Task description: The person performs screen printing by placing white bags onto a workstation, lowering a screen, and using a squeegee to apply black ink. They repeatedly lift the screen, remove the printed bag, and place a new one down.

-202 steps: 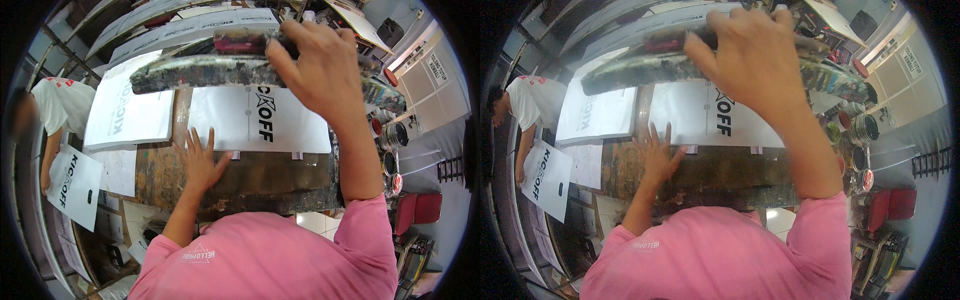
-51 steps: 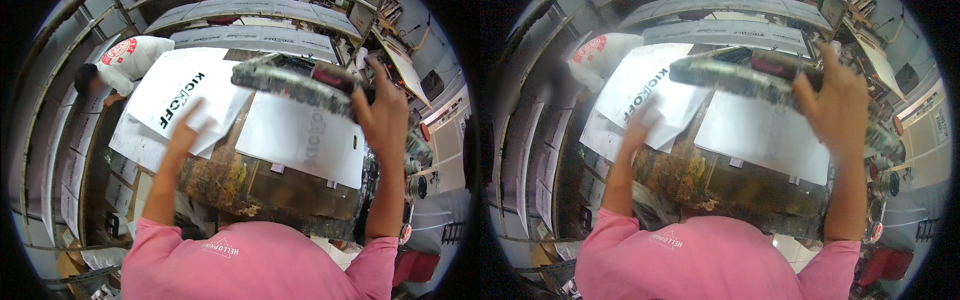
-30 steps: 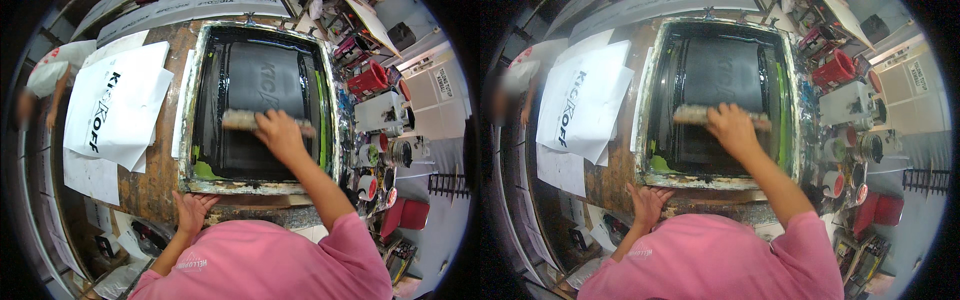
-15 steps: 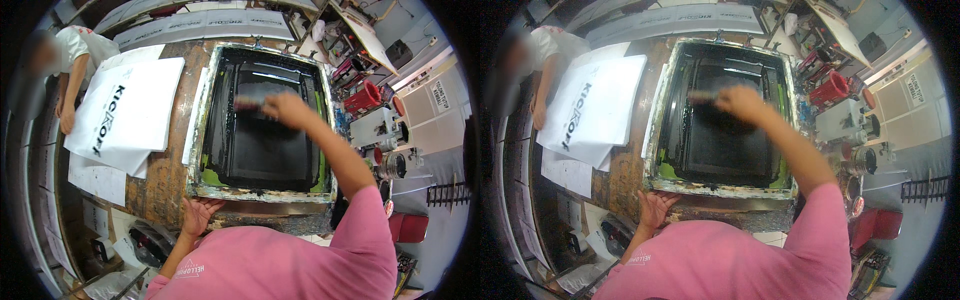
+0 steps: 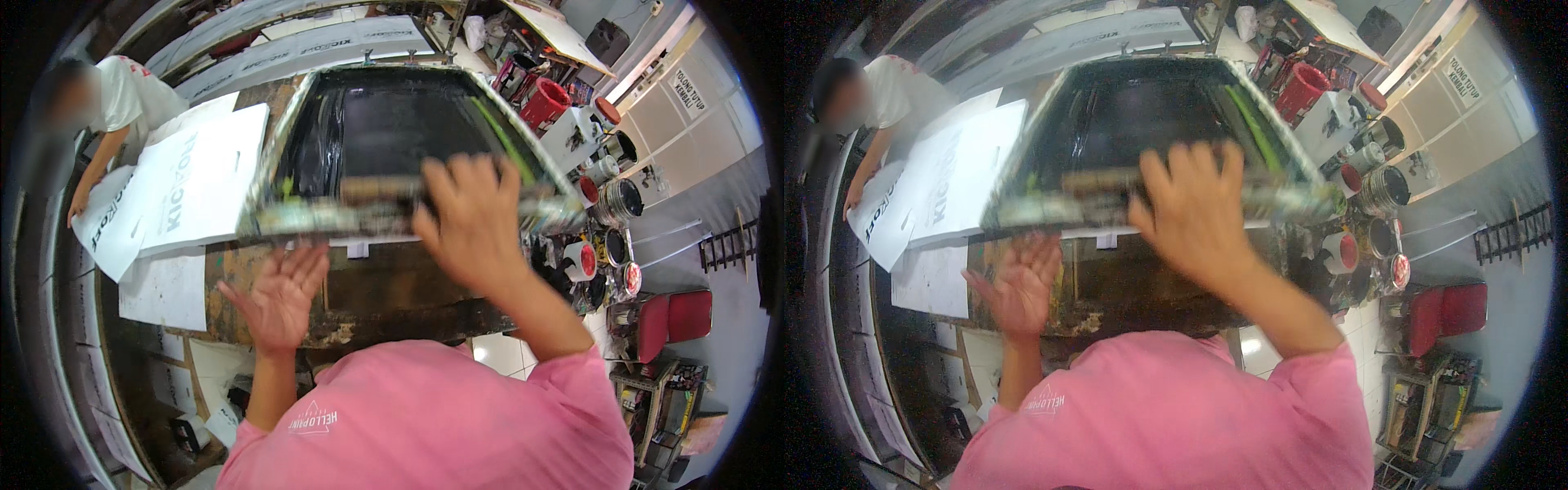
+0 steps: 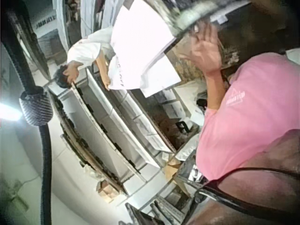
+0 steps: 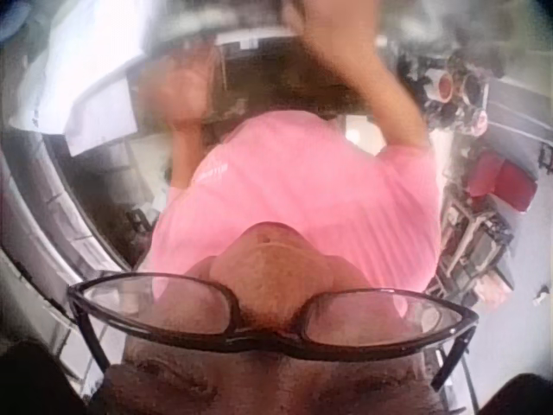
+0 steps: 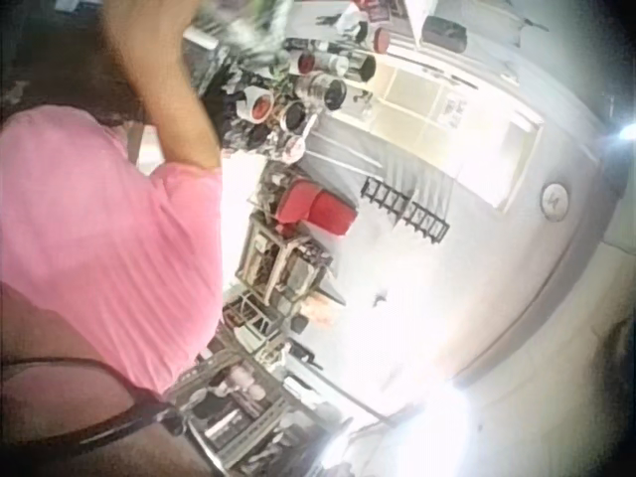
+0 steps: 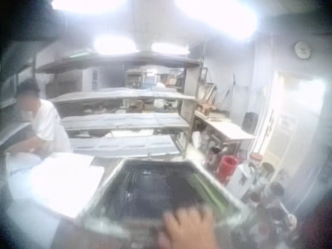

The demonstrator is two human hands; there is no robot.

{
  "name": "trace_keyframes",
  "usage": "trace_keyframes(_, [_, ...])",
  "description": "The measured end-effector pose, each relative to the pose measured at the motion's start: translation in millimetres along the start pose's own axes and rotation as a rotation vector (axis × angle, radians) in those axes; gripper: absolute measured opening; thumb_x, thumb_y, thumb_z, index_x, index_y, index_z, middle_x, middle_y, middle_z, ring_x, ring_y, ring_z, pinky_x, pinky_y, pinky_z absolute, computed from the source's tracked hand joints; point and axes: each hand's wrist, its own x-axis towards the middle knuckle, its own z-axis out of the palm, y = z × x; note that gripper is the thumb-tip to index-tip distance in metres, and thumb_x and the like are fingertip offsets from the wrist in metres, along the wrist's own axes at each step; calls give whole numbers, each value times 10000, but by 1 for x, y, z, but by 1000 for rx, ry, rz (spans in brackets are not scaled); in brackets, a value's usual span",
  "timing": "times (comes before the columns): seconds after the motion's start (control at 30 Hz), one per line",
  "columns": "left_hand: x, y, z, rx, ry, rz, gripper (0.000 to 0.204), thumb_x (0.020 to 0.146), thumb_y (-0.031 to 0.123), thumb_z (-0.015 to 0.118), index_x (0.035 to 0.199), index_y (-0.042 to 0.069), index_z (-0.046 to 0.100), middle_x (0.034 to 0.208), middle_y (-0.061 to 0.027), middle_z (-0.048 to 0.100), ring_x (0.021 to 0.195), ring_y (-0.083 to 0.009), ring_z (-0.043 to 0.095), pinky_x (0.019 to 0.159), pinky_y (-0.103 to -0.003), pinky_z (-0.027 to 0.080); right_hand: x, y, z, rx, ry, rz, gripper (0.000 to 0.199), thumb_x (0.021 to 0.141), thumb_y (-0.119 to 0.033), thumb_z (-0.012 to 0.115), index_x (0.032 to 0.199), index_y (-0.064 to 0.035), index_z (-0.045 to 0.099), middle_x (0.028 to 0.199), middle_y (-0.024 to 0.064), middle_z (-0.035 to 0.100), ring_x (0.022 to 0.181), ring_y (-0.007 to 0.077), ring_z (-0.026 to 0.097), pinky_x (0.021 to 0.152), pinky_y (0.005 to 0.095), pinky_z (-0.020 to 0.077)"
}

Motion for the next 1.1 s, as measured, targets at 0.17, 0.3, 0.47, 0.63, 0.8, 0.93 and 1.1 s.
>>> trace_keyframes(0.17, [55,-5,5,1266,70,142,950,921,799,417,1549,87,406,1585,-240,374,1513,-469,234,1226,-631,178,77,29,-16,-27,268,-89,305,857,-400,670,855,-95,656,790,87,638,812,281,631,853,498,383])
trace_keyframes(0.3, [31,-60,-52,2554,198,-103,977,905,756,504,1590,79,343,1668,-198,237,1557,-437,112,1194,-708,23,104,37,-24,-16,314,-113,330,876,-399,656,773,-85,658,741,103,648,770,296,656,816,488,398])
trace_keyframes(0.47, [40,-62,-42,2357,95,-119,881,917,604,635,1585,101,358,1602,-225,371,1534,-404,231,1193,-675,-11,133,44,-38,-33,245,-125,341,914,-364,595,1009,-52,695,897,150,707,830,368,651,845,446,433])
trace_keyframes(0.63, [102,-46,-14,1838,284,311,560,918,274,760,1397,35,595,1319,-203,640,1186,-319,596,996,-445,469,165,18,-51,145,310,120,368,868,-299,568,680,9,643,531,93,575,463,182,524,467,336,424])
trace_keyframes(0.8, [104,-19,2,1544,614,282,402,935,81,702,1327,1,659,974,-115,733,765,-110,619,595,-245,484,175,22,-43,159,328,46,379,869,-313,589,711,25,651,560,106,579,488,196,535,490,355,407])
trace_keyframes(0.93, [83,33,-48,1469,735,367,441,930,5,659,1371,8,634,681,32,567,594,-29,494,544,-208,394,172,18,-64,450,275,166,360,853,-311,605,756,30,659,598,125,586,536,233,551,541,358,418])
trace_keyframes(1.1, [59,134,-104,1569,811,233,596,832,-2,607,1418,-82,534,759,-3,611,602,-52,497,568,-226,447,160,60,-39,36,142,-30,354,938,-382,578,1056,-75,707,927,161,705,856,368,644,863,423,446])
